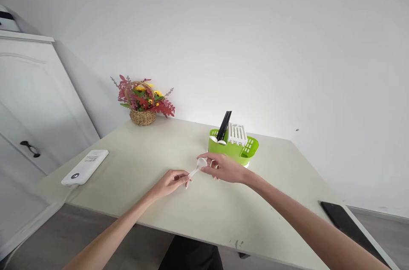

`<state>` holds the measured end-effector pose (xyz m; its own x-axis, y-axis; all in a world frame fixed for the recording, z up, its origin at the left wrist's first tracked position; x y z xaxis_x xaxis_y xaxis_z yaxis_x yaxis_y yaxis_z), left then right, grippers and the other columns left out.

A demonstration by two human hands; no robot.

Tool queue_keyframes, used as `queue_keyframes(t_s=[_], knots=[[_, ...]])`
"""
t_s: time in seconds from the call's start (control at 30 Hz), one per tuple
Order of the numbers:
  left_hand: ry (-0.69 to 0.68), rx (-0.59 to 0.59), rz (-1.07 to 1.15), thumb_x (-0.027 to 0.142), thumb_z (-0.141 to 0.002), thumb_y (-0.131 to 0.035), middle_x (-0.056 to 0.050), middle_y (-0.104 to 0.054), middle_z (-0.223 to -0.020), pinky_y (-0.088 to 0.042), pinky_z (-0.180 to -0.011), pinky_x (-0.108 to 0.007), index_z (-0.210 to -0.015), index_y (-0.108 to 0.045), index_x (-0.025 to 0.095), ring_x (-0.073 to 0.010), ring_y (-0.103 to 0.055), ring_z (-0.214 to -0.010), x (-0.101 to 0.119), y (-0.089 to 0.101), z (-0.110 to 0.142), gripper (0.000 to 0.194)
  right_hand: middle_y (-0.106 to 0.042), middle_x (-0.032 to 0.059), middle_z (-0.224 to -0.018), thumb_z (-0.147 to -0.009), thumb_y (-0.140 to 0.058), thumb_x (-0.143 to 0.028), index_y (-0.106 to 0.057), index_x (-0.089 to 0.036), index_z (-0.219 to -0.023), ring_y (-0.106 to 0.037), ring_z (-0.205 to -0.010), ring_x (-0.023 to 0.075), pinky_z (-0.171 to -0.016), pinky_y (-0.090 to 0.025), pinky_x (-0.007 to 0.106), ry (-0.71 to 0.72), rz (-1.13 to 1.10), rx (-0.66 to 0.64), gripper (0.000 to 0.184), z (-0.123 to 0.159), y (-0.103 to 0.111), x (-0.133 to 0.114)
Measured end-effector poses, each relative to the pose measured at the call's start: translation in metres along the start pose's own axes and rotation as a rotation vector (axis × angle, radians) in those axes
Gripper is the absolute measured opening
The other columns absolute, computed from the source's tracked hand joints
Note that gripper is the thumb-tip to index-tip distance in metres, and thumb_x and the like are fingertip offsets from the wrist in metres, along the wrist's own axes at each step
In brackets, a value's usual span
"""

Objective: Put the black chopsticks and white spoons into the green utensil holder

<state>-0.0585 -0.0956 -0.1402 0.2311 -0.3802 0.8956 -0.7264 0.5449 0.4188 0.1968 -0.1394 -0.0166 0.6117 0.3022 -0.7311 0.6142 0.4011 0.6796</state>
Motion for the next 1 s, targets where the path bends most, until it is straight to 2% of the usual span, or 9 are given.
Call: queue_keyframes(t_s=[0.13,0.23,0.3,0.43,0.53,0.6,0.7,0.8,1.0], knots=[[0.011,-0.026,0.076,0.057,-0.099,-0.056,-0.007,-0.077,-0.089,-0.045,-0.075,-0.026,-0.084,-0.078,0.015,-0.0184,-0.065,-0.081,0.006,0.003,0.003,0.049,-0.063,-0.0007,-0.085,-0.091,-0.063,-0.061,-0.061,-0.028,-0.136,-0.063,-0.066,0.0147,-0.063,-0.054,0.029,0.057,-0.107,-0.068,0.056,-0.01,0.0,-0.018],[0.032,0.001,0.069,0.06,-0.098,-0.055,-0.007,-0.077,-0.091,-0.043,-0.067,-0.026,-0.089,-0.079,0.016,-0.0152,-0.059,-0.07,0.008,0.005,0.004,0.051,-0.065,-0.001,-0.081,-0.089,-0.066,-0.061,-0.065,-0.025,-0.129,-0.062,-0.063,0.0144,-0.063,-0.053,0.029,0.081,-0.072,-0.052,0.054,-0.017,0.005,-0.026],[0.032,0.048,0.071,0.062,-0.098,-0.053,-0.006,-0.076,-0.092,-0.043,-0.064,-0.025,-0.096,-0.078,0.017,-0.0132,-0.057,-0.065,0.006,0.005,0.004,0.052,-0.065,-0.0011,-0.078,-0.089,-0.066,-0.062,-0.066,-0.023,-0.126,-0.061,-0.062,0.0145,-0.064,-0.052,0.03,0.093,-0.045,0.003,0.054,-0.018,0.018,-0.032],[0.069,0.175,0.081,0.064,-0.1,-0.046,-0.006,-0.074,-0.098,-0.044,-0.062,-0.024,-0.106,-0.073,0.019,-0.0133,-0.061,-0.066,-0.001,0.004,0.004,0.053,-0.064,-0.0008,-0.072,-0.09,-0.062,-0.065,-0.067,-0.021,-0.125,-0.062,-0.062,0.0162,-0.061,-0.049,0.029,0.086,0.021,0.279,0.056,-0.008,0.068,-0.052],[0.082,0.202,0.095,0.063,-0.101,-0.043,-0.006,-0.073,-0.103,-0.047,-0.065,-0.025,-0.099,-0.07,0.019,-0.0127,-0.061,-0.065,-0.003,0.001,0.003,0.052,-0.068,0.0005,-0.074,-0.092,-0.059,-0.065,-0.067,-0.023,-0.125,-0.063,-0.063,0.017,-0.061,-0.046,0.03,0.061,0.247,0.549,0.054,-0.003,0.106,-0.067],[0.075,0.195,0.094,0.063,-0.101,-0.044,-0.005,-0.073,-0.097,-0.047,-0.066,-0.026,-0.096,-0.068,0.018,-0.0124,-0.06,-0.063,-0.004,0.0,0.002,0.051,-0.072,0.001,-0.08,-0.093,-0.059,-0.061,-0.068,-0.025,-0.123,-0.065,-0.067,0.0176,-0.066,-0.047,0.031,0.035,0.413,0.634,0.048,-0.009,0.122,-0.071],[0.071,0.194,0.079,0.063,-0.101,-0.045,-0.004,-0.071,-0.09,-0.047,-0.063,-0.025,-0.095,-0.067,0.018,-0.0125,-0.06,-0.061,-0.006,-0.001,0.002,0.05,-0.077,0.0018,-0.091,-0.095,-0.057,-0.057,-0.067,-0.027,-0.124,-0.069,-0.08,0.0208,-0.074,-0.048,0.034,-0.046,0.612,0.602,0.043,-0.029,0.126,-0.061],[0.061,0.193,0.049,0.062,-0.101,-0.044,-0.004,-0.072,-0.089,-0.046,-0.062,-0.024,-0.094,-0.067,0.019,-0.0123,-0.059,-0.06,-0.008,-0.002,0.002,0.049,-0.078,0.0038,-0.108,-0.098,-0.051,-0.057,-0.064,-0.028,-0.13,-0.07,-0.098,0.0249,-0.079,-0.049,0.036,-0.179,0.74,0.49,0.045,-0.055,0.116,-0.04],[0.053,0.196,0.02,0.06,-0.102,-0.045,-0.003,-0.072,-0.087,-0.045,-0.06,-0.023,-0.09,-0.066,0.019,-0.0117,-0.058,-0.059,-0.01,-0.002,0.004,0.048,-0.076,0.008,-0.12,-0.1,-0.048,-0.055,-0.063,-0.026,-0.135,-0.068,-0.11,0.0282,-0.086,-0.05,0.039,-0.264,0.757,0.329,0.047,-0.096,0.092,-0.009]])
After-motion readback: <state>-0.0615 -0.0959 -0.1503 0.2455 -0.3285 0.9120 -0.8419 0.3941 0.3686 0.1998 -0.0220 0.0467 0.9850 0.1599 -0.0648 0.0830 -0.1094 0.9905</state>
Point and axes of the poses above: each hand's wrist, its own z-axis away from the middle knuckle, its own y-axis out of the back of the hand, x = y × z, the point moved 1 cm from there along -z, towards the middle knuckle
